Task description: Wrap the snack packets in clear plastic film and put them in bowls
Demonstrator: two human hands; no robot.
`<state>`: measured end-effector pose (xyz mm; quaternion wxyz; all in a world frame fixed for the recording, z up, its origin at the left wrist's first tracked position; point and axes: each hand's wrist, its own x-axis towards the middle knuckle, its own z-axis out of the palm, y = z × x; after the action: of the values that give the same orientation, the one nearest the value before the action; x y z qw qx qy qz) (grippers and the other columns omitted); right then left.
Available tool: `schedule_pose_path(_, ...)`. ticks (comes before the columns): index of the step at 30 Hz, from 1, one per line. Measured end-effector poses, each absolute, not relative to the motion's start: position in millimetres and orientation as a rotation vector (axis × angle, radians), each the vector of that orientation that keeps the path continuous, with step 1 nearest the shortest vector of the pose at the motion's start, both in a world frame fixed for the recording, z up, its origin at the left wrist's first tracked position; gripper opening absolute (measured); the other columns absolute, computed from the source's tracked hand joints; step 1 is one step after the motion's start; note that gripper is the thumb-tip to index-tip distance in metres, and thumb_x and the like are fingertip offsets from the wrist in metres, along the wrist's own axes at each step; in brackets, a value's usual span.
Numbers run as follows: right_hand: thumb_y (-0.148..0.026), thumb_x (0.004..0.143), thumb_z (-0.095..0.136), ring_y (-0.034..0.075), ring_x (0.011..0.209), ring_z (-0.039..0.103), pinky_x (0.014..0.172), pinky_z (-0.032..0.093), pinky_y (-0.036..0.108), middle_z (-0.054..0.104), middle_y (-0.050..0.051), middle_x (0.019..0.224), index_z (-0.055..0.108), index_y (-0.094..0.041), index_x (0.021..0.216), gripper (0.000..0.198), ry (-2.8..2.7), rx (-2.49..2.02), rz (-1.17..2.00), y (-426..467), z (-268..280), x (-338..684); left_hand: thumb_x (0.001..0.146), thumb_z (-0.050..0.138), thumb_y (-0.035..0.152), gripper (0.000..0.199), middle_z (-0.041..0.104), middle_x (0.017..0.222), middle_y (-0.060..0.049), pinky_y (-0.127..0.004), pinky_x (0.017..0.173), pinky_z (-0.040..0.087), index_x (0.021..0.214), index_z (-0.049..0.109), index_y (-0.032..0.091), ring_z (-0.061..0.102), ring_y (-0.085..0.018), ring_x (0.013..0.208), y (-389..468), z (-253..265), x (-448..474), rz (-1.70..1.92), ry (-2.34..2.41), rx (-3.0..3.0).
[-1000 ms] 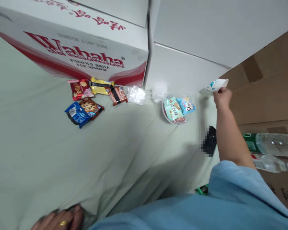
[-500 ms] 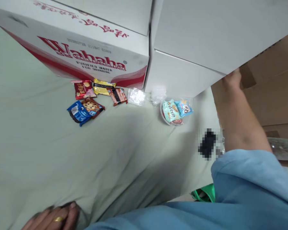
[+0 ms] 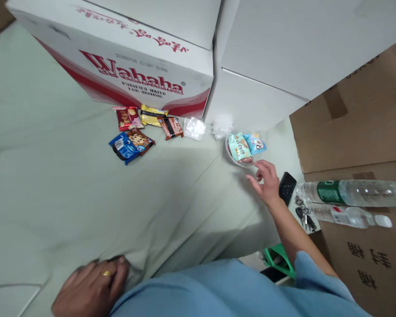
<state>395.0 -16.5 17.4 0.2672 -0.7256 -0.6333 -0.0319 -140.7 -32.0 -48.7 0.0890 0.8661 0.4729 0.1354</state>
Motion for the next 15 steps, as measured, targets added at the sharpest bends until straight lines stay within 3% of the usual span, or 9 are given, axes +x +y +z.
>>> schedule_pose_path(4,-0.038,0.106,0.056,0.027,0.108,0.073,0.093,0.063,0.041,0.076,0.011,0.118,0.073,-0.026,0.121,0.026,-1.862,-2.002,-0.207,3,4,378,0.104,0.048,0.031,0.043,0.059,0.056,-0.001,-0.036,0.065,0.038,0.063,0.060,0.024,0.056,-0.021,0.061,-27,-39,-131,0.376,1.415,2.779)
schedule_pose_path(10,-0.034,0.105,0.051,0.030,0.113,0.073,0.101,0.063,0.051,0.076,0.008,0.115,0.076,-0.036,0.114,0.026,-1.706,-2.062,-0.171,-15,0,412,0.106,0.047,0.034,0.048,0.057,0.055,0.000,-0.035,0.063,0.037,0.061,0.059,0.024,0.054,-0.020,0.058,-24,-31,-124,0.517,1.366,2.848)
schedule_pose_path(15,-0.034,0.101,0.053,0.033,0.115,0.073,0.103,0.061,0.057,0.077,0.010,0.114,0.075,-0.033,0.114,0.026,-1.554,-2.104,-0.232,-34,0,429,0.103,0.049,0.030,0.043,0.058,0.056,-0.002,-0.036,0.064,0.037,0.062,0.061,0.023,0.056,-0.021,0.060,-25,-31,-125,0.446,1.391,2.772)
